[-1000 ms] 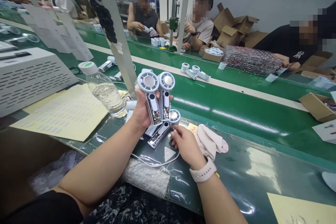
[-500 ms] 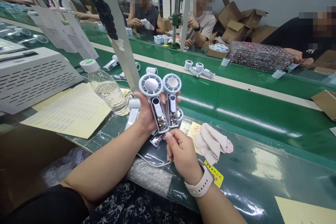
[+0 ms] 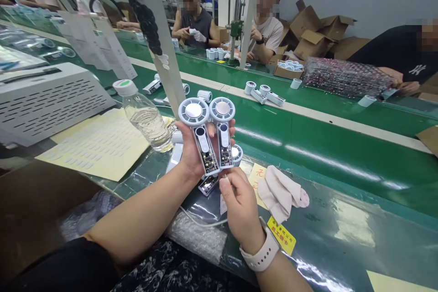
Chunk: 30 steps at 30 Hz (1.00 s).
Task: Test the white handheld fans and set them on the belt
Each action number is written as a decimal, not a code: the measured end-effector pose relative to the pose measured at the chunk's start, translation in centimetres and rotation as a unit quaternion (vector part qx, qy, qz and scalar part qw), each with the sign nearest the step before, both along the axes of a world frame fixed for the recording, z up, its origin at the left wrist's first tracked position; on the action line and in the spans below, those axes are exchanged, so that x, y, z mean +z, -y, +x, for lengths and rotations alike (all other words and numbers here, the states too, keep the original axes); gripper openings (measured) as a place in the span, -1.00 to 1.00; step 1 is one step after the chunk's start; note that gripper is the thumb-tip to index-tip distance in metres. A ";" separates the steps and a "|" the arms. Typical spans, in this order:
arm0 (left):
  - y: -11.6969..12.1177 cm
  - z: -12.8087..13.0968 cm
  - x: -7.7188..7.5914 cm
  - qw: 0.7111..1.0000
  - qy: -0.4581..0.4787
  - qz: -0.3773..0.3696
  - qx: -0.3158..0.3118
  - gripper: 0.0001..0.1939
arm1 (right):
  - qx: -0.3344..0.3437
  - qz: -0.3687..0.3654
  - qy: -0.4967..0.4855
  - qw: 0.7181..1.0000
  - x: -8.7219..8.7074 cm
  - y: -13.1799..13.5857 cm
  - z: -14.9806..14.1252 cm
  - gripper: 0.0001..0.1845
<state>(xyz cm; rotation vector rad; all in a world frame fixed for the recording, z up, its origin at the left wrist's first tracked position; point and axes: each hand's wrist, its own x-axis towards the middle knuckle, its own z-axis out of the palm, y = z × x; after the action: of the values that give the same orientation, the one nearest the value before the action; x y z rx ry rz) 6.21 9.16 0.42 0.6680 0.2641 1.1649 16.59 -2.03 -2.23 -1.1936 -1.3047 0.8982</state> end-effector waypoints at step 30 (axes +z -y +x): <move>0.9 -0.6 0.3 0.998 -0.042 0.051 -0.017 -0.42 | -0.117 0.049 0.023 0.992 0.0 0.0 2.5 -0.67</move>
<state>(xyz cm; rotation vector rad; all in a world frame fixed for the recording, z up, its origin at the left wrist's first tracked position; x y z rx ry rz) 5.63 8.22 0.69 0.8099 0.2641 1.1250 19.11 -2.07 -2.27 -1.2660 -1.2010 0.6334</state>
